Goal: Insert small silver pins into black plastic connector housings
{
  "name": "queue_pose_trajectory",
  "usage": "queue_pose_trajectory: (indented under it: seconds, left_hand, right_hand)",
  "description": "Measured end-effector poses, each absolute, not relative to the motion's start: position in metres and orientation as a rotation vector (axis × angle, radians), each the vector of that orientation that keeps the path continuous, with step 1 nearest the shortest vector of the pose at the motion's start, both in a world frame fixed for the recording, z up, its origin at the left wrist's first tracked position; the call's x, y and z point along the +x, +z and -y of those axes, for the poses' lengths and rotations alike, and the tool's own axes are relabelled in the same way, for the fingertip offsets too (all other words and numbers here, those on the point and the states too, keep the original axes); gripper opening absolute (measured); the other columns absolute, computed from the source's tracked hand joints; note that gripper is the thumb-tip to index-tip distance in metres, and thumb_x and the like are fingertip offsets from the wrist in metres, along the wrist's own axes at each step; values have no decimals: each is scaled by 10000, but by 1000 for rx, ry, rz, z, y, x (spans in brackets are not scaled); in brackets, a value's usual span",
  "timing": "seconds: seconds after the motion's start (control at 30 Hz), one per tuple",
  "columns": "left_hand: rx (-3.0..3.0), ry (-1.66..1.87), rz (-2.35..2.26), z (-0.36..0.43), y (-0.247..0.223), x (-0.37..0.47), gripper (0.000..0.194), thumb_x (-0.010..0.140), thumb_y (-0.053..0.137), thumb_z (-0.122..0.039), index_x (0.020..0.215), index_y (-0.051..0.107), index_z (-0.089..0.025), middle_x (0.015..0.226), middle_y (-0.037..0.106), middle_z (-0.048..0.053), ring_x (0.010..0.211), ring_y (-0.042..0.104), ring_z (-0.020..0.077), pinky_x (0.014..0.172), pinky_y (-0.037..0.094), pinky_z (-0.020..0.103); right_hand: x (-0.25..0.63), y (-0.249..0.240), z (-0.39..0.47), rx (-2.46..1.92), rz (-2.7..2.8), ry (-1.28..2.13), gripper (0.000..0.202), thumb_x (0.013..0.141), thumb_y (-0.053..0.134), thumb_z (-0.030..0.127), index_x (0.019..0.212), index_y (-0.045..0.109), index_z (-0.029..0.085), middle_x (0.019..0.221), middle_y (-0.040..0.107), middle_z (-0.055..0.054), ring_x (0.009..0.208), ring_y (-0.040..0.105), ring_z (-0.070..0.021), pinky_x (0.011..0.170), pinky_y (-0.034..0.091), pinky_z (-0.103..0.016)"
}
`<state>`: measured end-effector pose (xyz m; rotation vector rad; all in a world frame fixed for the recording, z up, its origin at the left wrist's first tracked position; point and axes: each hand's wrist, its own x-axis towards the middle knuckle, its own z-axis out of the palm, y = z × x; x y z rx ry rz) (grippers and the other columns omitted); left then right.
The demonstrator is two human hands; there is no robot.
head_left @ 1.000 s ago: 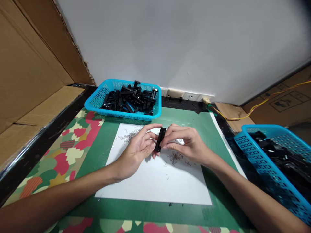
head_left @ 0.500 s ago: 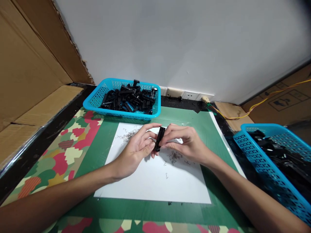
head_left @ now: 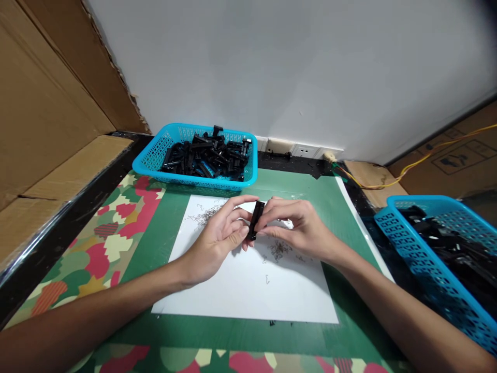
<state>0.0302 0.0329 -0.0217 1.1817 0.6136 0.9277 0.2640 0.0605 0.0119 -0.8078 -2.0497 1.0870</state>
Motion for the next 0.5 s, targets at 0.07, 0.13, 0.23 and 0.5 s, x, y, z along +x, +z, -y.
queue_pose_trajectory:
  seconds: [0.07, 0.13, 0.23, 0.5]
  left_hand:
    - [1189, 936, -621, -32, -21, 31, 478, 1059, 652, -337, 1511, 503, -301, 1136, 603, 61, 884, 649, 152, 775, 531, 282]
    - [1197, 942, -638, -32, -21, 31, 485, 1053, 661, -333, 1512, 508, -296, 1139, 608, 67, 892, 644, 156, 768, 533, 282]
    - [1207, 943, -663, -31, -20, 33, 491, 1047, 670, -334, 1510, 514, -289, 1125, 612, 69, 898, 632, 163, 767, 534, 286]
    - [1183, 917, -650, -31, -20, 32, 519, 1065, 630, -378, 1557, 472, -330, 1170, 617, 76, 856, 596, 159, 715, 466, 280]
  right_hand:
    - [262, 15, -60, -854, 2056, 1127, 73, 969, 800, 275, 966, 845, 218, 907, 787, -56, 880, 703, -208, 825, 537, -348]
    - [260, 19, -59, -904, 2064, 1154, 78, 973, 782, 245, 937, 833, 199, 903, 783, -49, 841, 693, -185, 796, 520, -321]
    - [259, 24, -57, -960, 2094, 1130, 91, 971, 750, 183, 917, 822, 196, 893, 780, -31, 805, 676, -161, 778, 495, -301]
    - [269, 34, -59, -903, 2220, 911, 139, 997, 711, 224, 1090, 813, 227, 969, 752, -49, 761, 611, -154, 664, 472, -282]
